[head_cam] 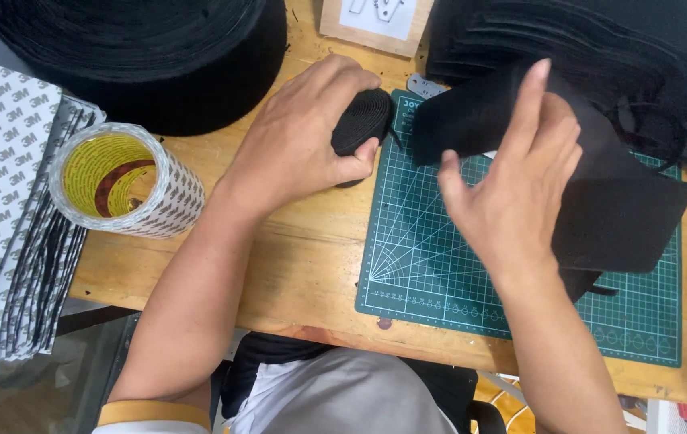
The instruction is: The person uses scissors to trim the edges of a black fabric strip on a green cutting mat. After cutting, they place the strip aside, unroll a larger roll of black fabric, and fold a piece of the fabric.
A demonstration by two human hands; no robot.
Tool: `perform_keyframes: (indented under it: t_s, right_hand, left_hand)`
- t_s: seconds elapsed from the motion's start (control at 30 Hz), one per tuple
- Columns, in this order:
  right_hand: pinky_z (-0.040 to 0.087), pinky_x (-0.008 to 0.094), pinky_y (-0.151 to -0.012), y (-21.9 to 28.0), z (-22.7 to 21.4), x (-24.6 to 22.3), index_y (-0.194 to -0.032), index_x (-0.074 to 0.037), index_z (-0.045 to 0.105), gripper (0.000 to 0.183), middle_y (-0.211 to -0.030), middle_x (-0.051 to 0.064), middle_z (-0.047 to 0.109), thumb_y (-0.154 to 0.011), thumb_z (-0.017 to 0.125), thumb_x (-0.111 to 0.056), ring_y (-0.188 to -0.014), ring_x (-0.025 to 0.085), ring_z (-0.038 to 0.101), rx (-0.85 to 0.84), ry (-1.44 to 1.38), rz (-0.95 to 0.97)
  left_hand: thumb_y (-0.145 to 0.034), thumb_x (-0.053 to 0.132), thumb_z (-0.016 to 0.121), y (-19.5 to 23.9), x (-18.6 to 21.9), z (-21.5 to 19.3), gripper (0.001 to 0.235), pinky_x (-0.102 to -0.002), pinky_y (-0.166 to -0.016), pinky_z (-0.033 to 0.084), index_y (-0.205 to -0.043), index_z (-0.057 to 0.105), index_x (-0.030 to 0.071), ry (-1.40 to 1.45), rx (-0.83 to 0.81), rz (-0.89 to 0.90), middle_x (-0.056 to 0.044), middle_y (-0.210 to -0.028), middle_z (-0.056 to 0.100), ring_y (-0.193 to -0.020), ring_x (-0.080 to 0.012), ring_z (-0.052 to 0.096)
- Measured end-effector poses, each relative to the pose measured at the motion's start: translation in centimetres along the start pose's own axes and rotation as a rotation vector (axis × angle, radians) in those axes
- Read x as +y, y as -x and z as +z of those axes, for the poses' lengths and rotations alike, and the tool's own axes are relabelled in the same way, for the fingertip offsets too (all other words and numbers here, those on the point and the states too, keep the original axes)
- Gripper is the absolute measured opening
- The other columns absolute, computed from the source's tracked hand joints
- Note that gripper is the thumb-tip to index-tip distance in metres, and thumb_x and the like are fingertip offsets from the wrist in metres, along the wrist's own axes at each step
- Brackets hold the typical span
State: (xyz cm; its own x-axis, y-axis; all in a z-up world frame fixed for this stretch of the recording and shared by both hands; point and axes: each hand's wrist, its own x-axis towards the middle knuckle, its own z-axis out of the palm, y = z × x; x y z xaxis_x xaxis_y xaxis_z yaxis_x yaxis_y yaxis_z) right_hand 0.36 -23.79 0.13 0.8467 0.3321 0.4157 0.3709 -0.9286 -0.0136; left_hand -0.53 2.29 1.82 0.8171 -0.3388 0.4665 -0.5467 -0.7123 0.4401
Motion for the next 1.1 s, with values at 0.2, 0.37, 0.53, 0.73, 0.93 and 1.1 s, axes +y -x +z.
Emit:
perform_keyframes:
  t_s: [0.2,0.37,0.53,0.73,0.93,1.1]
  right_hand:
    - [0.047,0.043,-0.09,-0.3,1.2,-2.6,-0.144,0.007,0.046,0.064,-0.127,0.024,0.057,-0.104,0.07,-0.036,-0.107,0.031,0.063,0.123,-0.399,-0.307]
    - [0.047,0.042,-0.077,-0.3,1.9,-3.5,-0.102,0.003,0.066,0.005,-0.098,0.014,0.072,-0.102,0.07,0.0,-0.089,0.03,0.068,0.233,-0.573,-0.339]
    - [0.052,0.042,-0.081,0.3,2.7,-5.1,-0.106,0.006,0.065,0.015,-0.101,0.018,0.069,-0.104,0.065,-0.009,-0.094,0.032,0.066,0.238,-0.628,-0.295]
    - [0.053,0.051,-0.105,1.6,3.4,-6.9,-0.15,0.007,0.028,0.087,-0.142,0.03,0.043,-0.088,0.082,-0.022,-0.131,0.045,0.048,-0.002,-0.613,-0.204]
    - [0.062,0.046,-0.071,-1.2,1.7,-8.7,-0.135,0.004,0.042,0.058,-0.129,0.028,0.045,-0.095,0.07,-0.027,-0.108,0.04,0.061,-0.1,-0.731,0.028]
    - [0.049,0.046,-0.097,-3.3,4.2,-7.7,-0.13,0.009,0.046,0.045,-0.123,0.026,0.048,-0.095,0.068,-0.007,-0.117,0.042,0.052,0.094,-0.834,-0.178]
  left_hand:
    - [-0.084,0.023,0.071,-0.2,0.9,-0.3,0.052,-0.045,-0.088,0.051,-0.129,0.054,0.004,0.12,-0.012,-0.006,-0.013,-0.125,0.058,-0.112,-0.0341,0.061]
    - [-0.084,0.025,0.071,-0.2,1.2,0.2,0.052,-0.047,-0.087,0.051,-0.128,0.054,0.004,0.094,0.029,0.009,-0.013,-0.125,0.058,-0.114,-0.0347,0.061]
    - [-0.09,0.028,0.068,0.0,1.9,1.8,0.052,-0.048,-0.093,0.051,-0.132,0.053,0.001,0.005,0.077,-0.003,-0.016,-0.126,0.055,-0.116,-0.0344,0.057]
    - [-0.102,0.041,0.052,0.2,3.0,3.6,0.052,-0.05,-0.098,0.047,-0.134,0.052,0.0,-0.072,0.252,-0.116,-0.018,-0.127,0.053,-0.115,-0.0363,0.054]
    - [-0.099,0.045,0.058,0.3,3.8,4.6,0.065,-0.052,-0.11,0.046,-0.144,0.043,-0.001,-0.026,0.331,-0.238,-0.02,-0.14,0.051,-0.132,-0.0377,0.052]
    - [-0.106,0.046,0.054,0.3,1.1,5.1,0.063,-0.052,-0.122,0.044,-0.146,0.039,-0.001,0.136,0.551,-0.289,-0.024,-0.149,0.051,-0.143,-0.0414,0.053]
